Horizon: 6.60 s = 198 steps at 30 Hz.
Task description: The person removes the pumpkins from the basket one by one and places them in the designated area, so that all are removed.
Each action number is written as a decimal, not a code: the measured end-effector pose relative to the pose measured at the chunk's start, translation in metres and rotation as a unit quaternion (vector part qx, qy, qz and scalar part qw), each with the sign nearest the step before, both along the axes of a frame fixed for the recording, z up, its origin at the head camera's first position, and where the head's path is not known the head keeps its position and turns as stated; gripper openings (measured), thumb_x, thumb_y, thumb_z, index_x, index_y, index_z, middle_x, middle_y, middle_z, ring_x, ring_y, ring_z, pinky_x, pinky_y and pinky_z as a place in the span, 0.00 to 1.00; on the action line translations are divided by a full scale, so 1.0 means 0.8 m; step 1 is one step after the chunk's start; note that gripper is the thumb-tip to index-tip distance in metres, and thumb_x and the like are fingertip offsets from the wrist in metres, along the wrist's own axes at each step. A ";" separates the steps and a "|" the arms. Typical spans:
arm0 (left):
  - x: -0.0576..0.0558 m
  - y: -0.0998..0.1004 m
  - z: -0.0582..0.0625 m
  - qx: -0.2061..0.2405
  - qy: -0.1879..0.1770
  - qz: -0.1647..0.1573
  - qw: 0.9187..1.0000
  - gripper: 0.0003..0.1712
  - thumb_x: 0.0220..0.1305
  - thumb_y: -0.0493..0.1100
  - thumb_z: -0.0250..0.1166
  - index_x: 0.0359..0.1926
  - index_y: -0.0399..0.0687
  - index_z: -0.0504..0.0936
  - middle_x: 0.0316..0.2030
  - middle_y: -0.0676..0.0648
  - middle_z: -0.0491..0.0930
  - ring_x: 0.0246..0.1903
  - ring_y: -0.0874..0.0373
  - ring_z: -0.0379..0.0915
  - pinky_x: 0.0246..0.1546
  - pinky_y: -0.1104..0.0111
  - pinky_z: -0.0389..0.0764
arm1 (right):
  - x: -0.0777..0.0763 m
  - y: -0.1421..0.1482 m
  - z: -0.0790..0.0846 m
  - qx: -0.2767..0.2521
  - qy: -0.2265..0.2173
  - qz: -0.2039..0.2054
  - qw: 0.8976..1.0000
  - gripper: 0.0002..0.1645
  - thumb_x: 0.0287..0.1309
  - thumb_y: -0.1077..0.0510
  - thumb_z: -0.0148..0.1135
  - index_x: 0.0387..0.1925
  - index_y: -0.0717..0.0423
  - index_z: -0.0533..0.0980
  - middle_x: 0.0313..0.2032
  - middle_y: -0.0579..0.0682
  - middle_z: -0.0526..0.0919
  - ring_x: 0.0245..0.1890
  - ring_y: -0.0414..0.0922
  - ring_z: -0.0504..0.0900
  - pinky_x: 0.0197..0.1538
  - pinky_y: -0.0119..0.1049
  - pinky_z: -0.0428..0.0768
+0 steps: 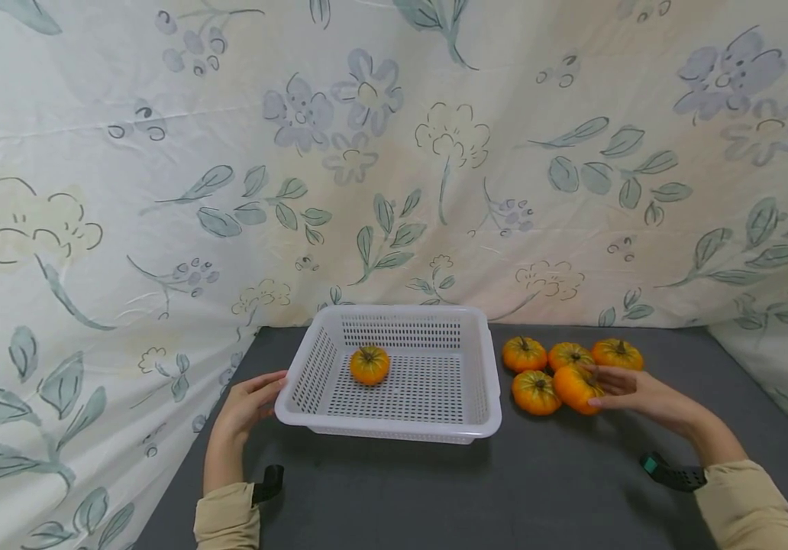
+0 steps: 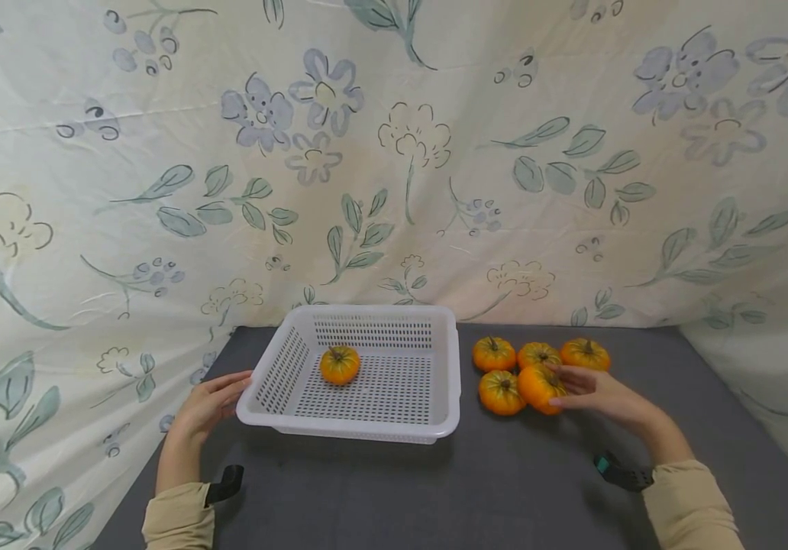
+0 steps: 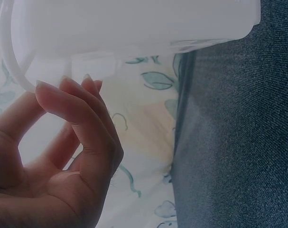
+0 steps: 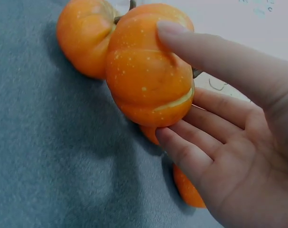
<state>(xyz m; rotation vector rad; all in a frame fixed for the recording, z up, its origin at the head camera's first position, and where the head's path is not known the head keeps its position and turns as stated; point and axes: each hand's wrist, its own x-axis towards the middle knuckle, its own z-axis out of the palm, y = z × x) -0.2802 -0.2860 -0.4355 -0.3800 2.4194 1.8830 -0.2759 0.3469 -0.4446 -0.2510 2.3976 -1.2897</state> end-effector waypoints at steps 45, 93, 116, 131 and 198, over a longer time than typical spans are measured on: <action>0.002 0.001 0.001 0.003 -0.001 0.002 1.000 0.34 0.61 0.54 0.68 0.62 0.39 0.76 0.44 0.56 0.84 0.39 0.64 0.80 0.39 0.68 0.78 | -0.004 -0.019 0.001 0.041 0.071 -0.100 0.992 0.59 0.61 0.39 0.62 0.76 0.63 0.41 0.74 0.70 0.46 0.72 0.72 0.48 0.64 0.69 0.58; 0.002 0.001 0.000 0.003 0.004 0.003 1.000 0.33 0.61 0.53 0.68 0.61 0.39 0.76 0.43 0.56 0.85 0.38 0.64 0.80 0.38 0.67 0.78 | -0.070 -0.185 0.058 -0.127 0.093 -0.038 0.987 0.46 0.63 0.43 0.62 0.75 0.52 0.53 0.75 0.56 0.55 0.76 0.60 0.51 0.71 0.63 0.52; 0.003 0.002 -0.001 -0.007 0.010 -0.001 1.000 0.34 0.61 0.53 0.68 0.62 0.37 0.75 0.40 0.58 0.84 0.37 0.66 0.80 0.36 0.68 0.79 | -0.099 -0.271 0.058 -0.165 0.053 -0.015 0.985 0.44 0.62 0.48 0.64 0.74 0.53 0.56 0.74 0.54 0.59 0.75 0.54 0.56 0.74 0.54 0.54; 0.003 0.003 0.001 -0.003 0.003 0.004 1.000 0.33 0.61 0.52 0.68 0.62 0.38 0.75 0.40 0.58 0.84 0.37 0.66 0.80 0.37 0.68 0.78 | -0.114 -0.313 0.043 -0.174 -0.009 -0.022 0.985 0.42 0.64 0.49 0.62 0.73 0.57 0.57 0.73 0.55 0.60 0.75 0.54 0.57 0.75 0.53 0.52; 0.000 0.004 -0.004 -0.013 0.007 0.006 1.000 0.34 0.61 0.54 0.68 0.62 0.39 0.75 0.44 0.55 0.84 0.38 0.65 0.80 0.37 0.67 0.78 | -0.133 -0.414 0.003 -0.066 -0.081 0.115 0.988 0.37 0.55 0.54 0.71 0.65 0.57 0.69 0.69 0.57 0.67 0.69 0.54 0.65 0.71 0.49 0.63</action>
